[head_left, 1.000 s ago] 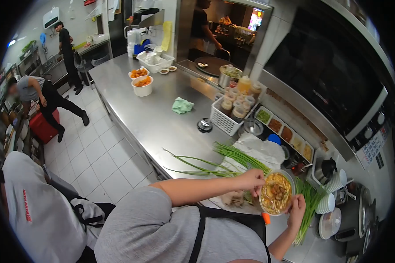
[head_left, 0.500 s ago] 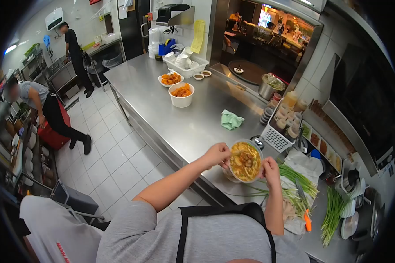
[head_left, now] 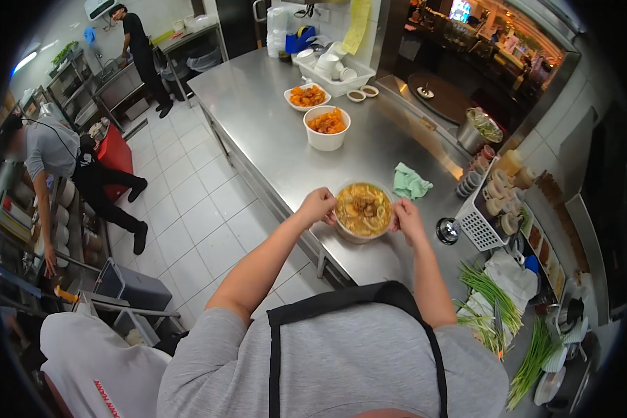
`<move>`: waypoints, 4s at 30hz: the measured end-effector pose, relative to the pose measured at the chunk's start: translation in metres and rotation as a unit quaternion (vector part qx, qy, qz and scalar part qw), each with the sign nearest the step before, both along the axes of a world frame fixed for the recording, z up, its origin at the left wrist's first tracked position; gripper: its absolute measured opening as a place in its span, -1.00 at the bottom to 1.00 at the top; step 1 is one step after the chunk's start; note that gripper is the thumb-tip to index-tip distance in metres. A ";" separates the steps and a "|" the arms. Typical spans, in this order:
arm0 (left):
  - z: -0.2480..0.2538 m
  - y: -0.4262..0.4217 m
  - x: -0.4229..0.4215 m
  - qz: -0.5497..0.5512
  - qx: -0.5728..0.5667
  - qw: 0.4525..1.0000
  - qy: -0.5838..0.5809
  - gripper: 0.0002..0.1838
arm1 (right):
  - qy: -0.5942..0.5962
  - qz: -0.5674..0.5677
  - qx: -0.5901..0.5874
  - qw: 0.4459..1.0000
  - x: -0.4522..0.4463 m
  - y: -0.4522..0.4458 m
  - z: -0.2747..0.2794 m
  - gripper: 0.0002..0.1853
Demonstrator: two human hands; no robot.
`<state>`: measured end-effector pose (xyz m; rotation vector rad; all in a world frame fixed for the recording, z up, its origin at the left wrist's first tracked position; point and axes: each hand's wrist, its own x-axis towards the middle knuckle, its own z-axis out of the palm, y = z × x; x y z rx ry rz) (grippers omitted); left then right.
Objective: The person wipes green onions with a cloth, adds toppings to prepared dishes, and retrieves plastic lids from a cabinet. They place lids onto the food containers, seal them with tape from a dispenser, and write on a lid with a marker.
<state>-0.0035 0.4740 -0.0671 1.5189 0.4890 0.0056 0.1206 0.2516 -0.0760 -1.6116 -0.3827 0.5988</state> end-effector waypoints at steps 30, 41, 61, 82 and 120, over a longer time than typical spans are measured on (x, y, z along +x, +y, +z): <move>-0.004 0.457 0.080 0.154 0.010 0.988 -0.005 -0.85 | -0.328 -0.303 -0.508 0.737 0.039 0.157 -0.034 -0.73; -0.018 0.496 0.144 0.241 -0.066 0.963 -0.101 -0.83 | -0.526 -0.183 -0.158 0.815 -0.008 0.295 -0.010 -0.78; -0.018 0.534 0.161 0.263 -0.121 0.952 -0.098 -0.84 | -0.022 -0.286 -0.055 0.957 0.098 0.285 -0.012 -0.85; 0.013 0.604 0.184 0.105 -0.075 0.983 -0.135 -0.42 | 0.020 -0.274 0.104 0.956 0.121 0.619 -0.026 -0.83; -0.079 0.632 0.044 0.062 -0.077 0.993 0.067 -0.76 | -0.014 -0.458 -0.030 0.888 -0.006 0.275 -0.047 -0.61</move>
